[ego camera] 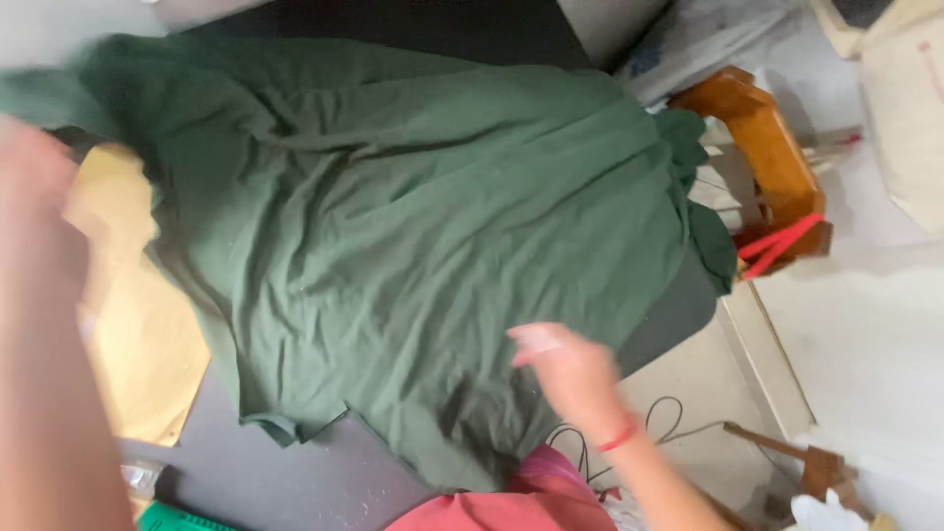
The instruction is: Cutting fabric pieces using a paper pattern and an electric rotary cutter
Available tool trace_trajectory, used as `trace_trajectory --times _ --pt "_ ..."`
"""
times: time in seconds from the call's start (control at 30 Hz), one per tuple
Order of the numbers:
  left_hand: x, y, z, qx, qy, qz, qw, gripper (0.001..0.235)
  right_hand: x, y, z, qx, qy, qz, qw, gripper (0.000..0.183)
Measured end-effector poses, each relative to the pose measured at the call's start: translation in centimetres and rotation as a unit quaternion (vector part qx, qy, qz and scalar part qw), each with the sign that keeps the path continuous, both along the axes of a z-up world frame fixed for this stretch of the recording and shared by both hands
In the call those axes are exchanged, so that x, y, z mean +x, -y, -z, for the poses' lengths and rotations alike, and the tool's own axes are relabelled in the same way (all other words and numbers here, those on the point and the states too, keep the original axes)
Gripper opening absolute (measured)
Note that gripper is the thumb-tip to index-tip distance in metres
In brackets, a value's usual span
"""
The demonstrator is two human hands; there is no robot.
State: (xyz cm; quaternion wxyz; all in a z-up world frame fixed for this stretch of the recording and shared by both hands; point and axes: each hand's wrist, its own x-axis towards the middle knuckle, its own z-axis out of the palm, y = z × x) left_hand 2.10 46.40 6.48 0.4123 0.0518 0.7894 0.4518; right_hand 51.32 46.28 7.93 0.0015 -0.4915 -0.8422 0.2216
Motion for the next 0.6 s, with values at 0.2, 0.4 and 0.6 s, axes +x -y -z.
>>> trace_trajectory --times 0.2,0.4,0.6 --pt "25.7 16.3 1.2 0.047 -0.085 -0.140 0.985 0.048 19.8 -11.6 5.9 0.002 0.060 0.329 0.943 0.031" --pt "37.7 20.6 2.6 -0.003 0.252 -0.324 0.912 0.042 22.2 -23.2 9.7 -0.033 -0.112 0.425 0.898 0.023" --pt "42.0 18.2 5.5 -0.230 0.067 -0.102 0.965 0.031 18.7 -30.5 12.7 -0.104 0.099 0.271 0.952 0.026"
